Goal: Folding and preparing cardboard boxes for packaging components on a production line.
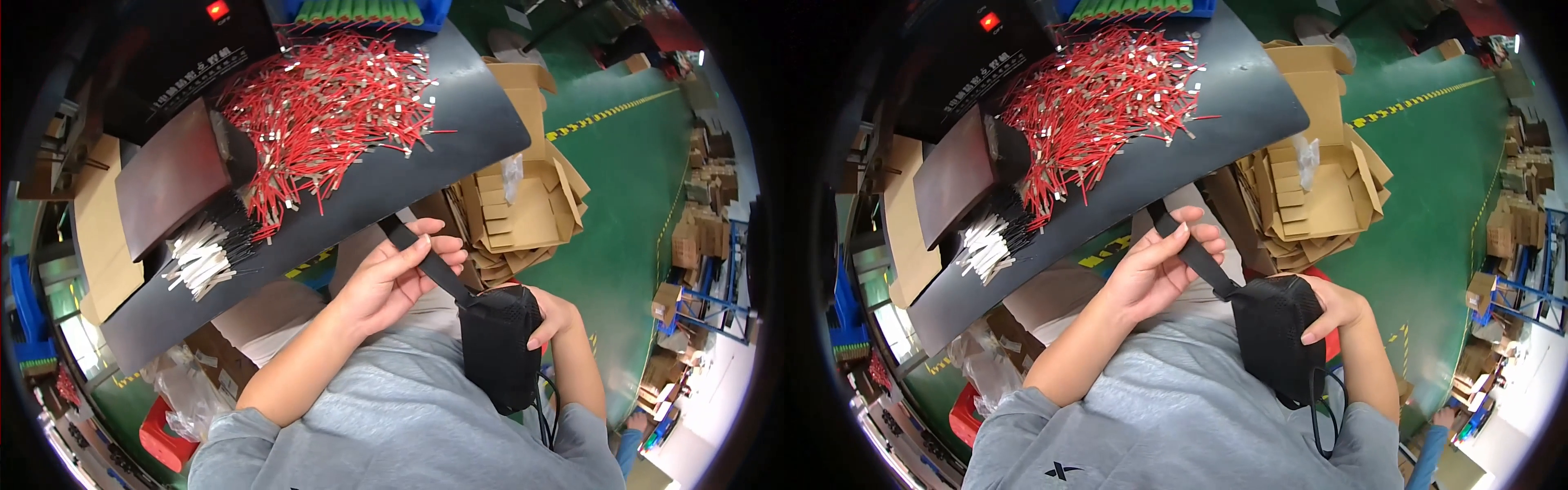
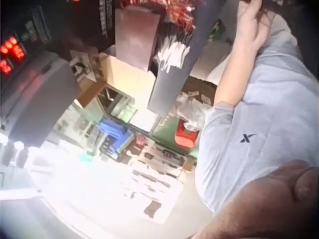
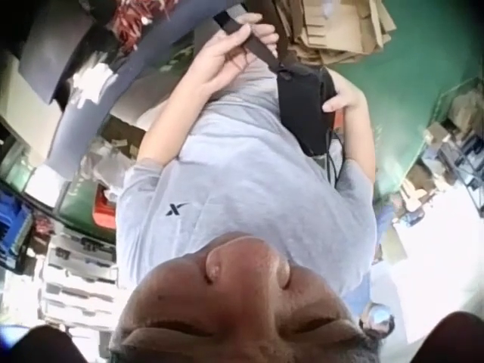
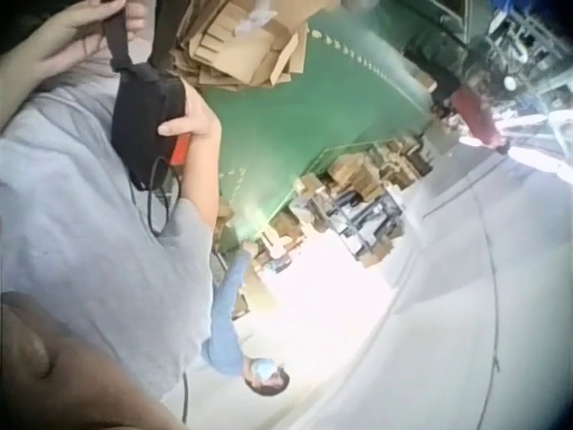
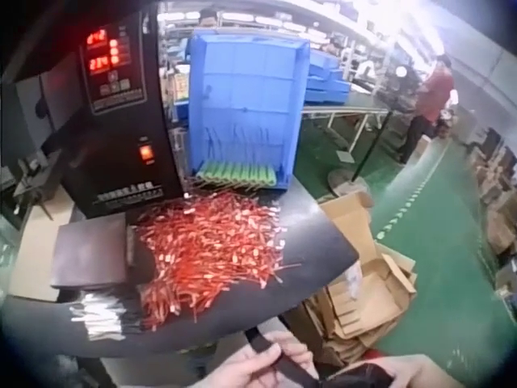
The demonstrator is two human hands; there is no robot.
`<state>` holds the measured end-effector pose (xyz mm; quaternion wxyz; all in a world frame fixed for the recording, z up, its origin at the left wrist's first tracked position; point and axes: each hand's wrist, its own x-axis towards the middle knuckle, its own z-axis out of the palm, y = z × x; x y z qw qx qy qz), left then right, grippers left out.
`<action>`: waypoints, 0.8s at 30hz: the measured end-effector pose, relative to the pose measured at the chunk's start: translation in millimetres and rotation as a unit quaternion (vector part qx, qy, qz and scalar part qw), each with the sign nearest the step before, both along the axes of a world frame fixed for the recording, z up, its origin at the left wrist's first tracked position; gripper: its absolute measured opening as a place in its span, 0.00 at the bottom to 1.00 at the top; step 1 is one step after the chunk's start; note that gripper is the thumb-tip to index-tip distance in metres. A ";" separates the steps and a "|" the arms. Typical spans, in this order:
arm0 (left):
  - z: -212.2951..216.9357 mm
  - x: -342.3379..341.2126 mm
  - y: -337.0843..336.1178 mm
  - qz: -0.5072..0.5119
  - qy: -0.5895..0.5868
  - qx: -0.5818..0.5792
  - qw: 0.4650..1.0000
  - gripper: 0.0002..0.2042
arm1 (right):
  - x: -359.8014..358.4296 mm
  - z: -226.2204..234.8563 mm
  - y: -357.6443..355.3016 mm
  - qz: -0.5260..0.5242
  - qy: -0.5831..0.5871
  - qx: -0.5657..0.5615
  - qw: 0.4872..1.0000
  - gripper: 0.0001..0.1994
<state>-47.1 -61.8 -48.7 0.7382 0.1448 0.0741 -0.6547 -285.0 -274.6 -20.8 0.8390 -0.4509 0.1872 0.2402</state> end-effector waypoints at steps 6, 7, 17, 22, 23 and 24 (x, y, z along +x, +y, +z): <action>-41.5 18.6 27.5 0.048 -0.040 0.102 0.993 0.13 | -9.5 -1.1 -2.1 -0.047 0.057 0.044 0.996 0.41; -48.4 22.5 38.4 0.046 -0.057 0.159 0.985 0.13 | -9.8 -3.9 -4.6 -0.039 0.049 0.049 0.997 0.41; -43.6 25.7 83.7 -0.001 -0.233 0.294 0.927 0.13 | -9.8 -13.2 -11.8 -0.066 0.076 0.035 0.994 0.45; -17.6 22.1 101.5 -0.071 -0.220 0.242 0.942 0.22 | -9.0 -13.0 -14.2 -0.094 0.086 0.045 0.991 0.46; -15.8 20.4 104.1 -0.065 -0.220 0.182 0.956 0.23 | -8.8 -11.5 -15.0 -0.088 0.082 0.044 0.992 0.46; -14.9 20.0 106.3 -0.060 -0.218 0.121 0.966 0.24 | -8.0 -9.8 -14.5 -0.081 0.079 0.043 0.993 0.46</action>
